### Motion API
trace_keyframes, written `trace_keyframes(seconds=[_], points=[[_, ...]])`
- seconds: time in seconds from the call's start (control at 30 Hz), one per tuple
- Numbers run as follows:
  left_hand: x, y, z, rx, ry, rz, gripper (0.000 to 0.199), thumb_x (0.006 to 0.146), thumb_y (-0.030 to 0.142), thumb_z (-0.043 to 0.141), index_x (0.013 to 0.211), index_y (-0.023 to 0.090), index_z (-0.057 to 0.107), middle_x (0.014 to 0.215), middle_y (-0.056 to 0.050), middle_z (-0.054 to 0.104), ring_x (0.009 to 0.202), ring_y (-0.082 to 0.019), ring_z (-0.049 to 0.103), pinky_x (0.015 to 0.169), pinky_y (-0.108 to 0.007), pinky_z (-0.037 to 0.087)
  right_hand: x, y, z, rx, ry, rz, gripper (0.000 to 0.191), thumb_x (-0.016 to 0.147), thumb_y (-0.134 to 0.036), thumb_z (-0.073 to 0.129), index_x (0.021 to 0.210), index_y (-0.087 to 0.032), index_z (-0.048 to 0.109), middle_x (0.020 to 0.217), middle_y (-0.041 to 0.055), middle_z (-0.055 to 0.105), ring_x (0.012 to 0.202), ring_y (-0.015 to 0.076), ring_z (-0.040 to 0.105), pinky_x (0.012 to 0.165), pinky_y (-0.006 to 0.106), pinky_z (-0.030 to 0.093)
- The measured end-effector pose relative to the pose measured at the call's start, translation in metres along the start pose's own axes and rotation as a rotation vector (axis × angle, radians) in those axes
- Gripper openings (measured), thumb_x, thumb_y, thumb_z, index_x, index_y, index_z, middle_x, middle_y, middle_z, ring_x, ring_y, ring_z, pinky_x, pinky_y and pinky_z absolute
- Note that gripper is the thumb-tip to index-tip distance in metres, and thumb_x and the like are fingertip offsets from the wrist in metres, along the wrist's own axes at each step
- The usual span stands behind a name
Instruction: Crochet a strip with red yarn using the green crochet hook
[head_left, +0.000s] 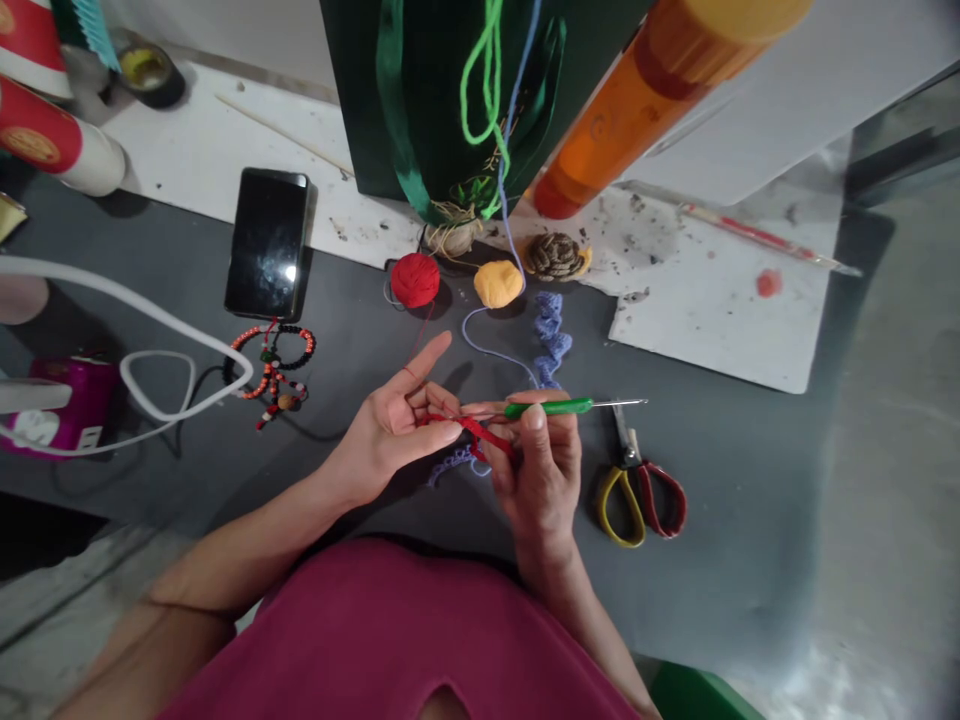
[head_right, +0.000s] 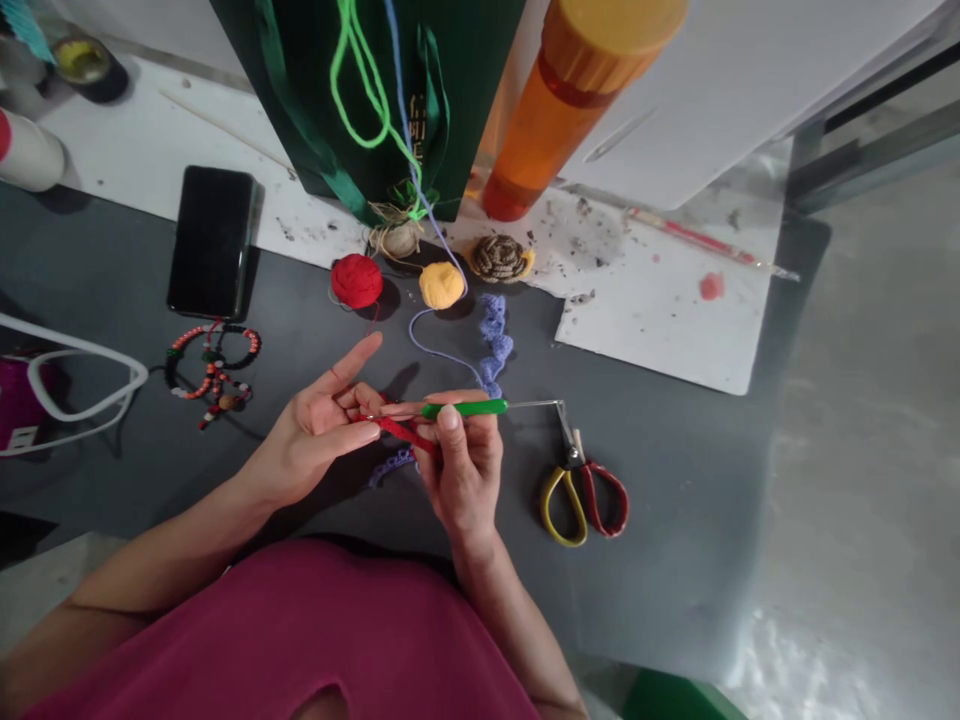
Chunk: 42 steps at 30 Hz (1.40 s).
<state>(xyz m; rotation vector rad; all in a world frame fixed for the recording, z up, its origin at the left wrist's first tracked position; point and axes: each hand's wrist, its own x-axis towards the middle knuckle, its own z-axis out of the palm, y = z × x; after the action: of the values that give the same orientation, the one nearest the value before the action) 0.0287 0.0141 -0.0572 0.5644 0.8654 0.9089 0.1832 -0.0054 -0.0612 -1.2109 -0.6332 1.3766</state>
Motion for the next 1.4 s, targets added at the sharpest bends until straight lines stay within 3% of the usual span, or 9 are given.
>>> trace_keyframes(seconds=[0.1,0.5,0.63,0.9,1.03,1.13,1.23,1.4], points=[[-0.001,0.001,0.0,0.007,0.011,0.004,0.09,0.077,0.022,0.084,0.158,0.026,0.045,0.084,0.002,0.066,0.081,-0.011,0.059,0.082,-0.027,0.049,0.001,-0.001,0.0,-0.012,-0.002,-0.035,0.027,0.093,-0.052,0.07,0.089,-0.027,0.06,0.065,-0.0053,0.073,0.027,0.002,0.026,0.027,0.017,0.021],[-0.001,0.003,0.001,0.038,0.054,-0.004,0.093,0.076,0.024,0.085,0.159,0.024,0.043,0.079,0.003,0.066,0.077,-0.011,0.058,0.072,-0.025,0.048,0.0,-0.004,-0.006,-0.102,-0.039,-0.102,0.023,0.099,-0.049,0.062,0.091,-0.029,0.056,0.067,-0.0051,0.073,0.028,0.0039,0.028,0.027,0.02,0.018],[-0.001,0.005,0.002,0.059,0.079,0.007,0.093,0.076,0.023,0.085,0.159,0.021,0.042,0.079,0.003,0.066,0.078,-0.011,0.059,0.077,-0.025,0.05,-0.003,0.0,-0.014,-0.131,-0.027,-0.155,0.015,0.1,-0.043,0.063,0.092,-0.031,0.06,0.062,-0.005,0.067,0.029,0.0062,0.035,0.027,0.021,0.021],[-0.004,0.009,0.006,0.233,0.149,0.089,0.084,0.079,0.022,0.082,0.156,0.024,0.049,0.083,0.001,0.07,0.081,-0.013,0.063,0.082,-0.027,0.053,-0.006,-0.003,-0.016,-0.269,-0.053,-0.282,0.005,0.102,-0.034,0.061,0.098,-0.034,0.064,0.077,0.0004,0.077,0.033,0.0087,0.04,0.03,0.024,0.028],[-0.007,0.005,0.007,0.401,0.189,0.181,0.081,0.082,0.021,0.079,0.156,0.029,0.048,0.084,0.002,0.073,0.079,-0.014,0.066,0.082,-0.028,0.054,-0.005,-0.001,-0.017,-0.38,-0.138,-0.384,0.012,0.102,-0.027,0.06,0.106,-0.034,0.069,0.095,0.0018,0.081,0.041,0.0091,0.051,0.039,0.026,0.044],[-0.009,0.002,0.008,0.449,0.224,0.229,0.079,0.083,0.022,0.079,0.156,0.031,0.049,0.085,0.002,0.075,0.076,-0.014,0.066,0.079,-0.028,0.055,-0.004,0.004,-0.017,-0.483,-0.184,-0.508,0.019,0.098,-0.02,0.063,0.11,-0.031,0.073,0.097,0.0027,0.081,0.068,0.0169,0.073,0.062,0.033,0.061],[-0.008,0.001,0.009,0.334,0.229,0.221,0.081,0.081,0.022,0.082,0.155,0.031,0.05,0.083,0.003,0.074,0.077,-0.014,0.066,0.08,-0.028,0.054,-0.005,0.006,-0.016,-0.564,-0.19,-0.646,0.032,0.093,-0.011,0.067,0.115,-0.033,0.075,0.1,0.0022,0.083,0.088,0.0211,0.079,0.075,0.037,0.066],[-0.002,0.001,0.006,-0.064,0.118,-0.014,0.087,0.073,0.021,0.089,0.152,0.026,0.053,0.073,0.005,0.07,0.071,-0.01,0.062,0.076,-0.024,0.051,-0.008,0.006,-0.014,-0.63,-0.159,-0.716,0.041,0.089,-0.009,0.073,0.118,-0.038,0.077,0.108,-0.0006,0.084,0.085,0.0196,0.081,0.07,0.032,0.067]])
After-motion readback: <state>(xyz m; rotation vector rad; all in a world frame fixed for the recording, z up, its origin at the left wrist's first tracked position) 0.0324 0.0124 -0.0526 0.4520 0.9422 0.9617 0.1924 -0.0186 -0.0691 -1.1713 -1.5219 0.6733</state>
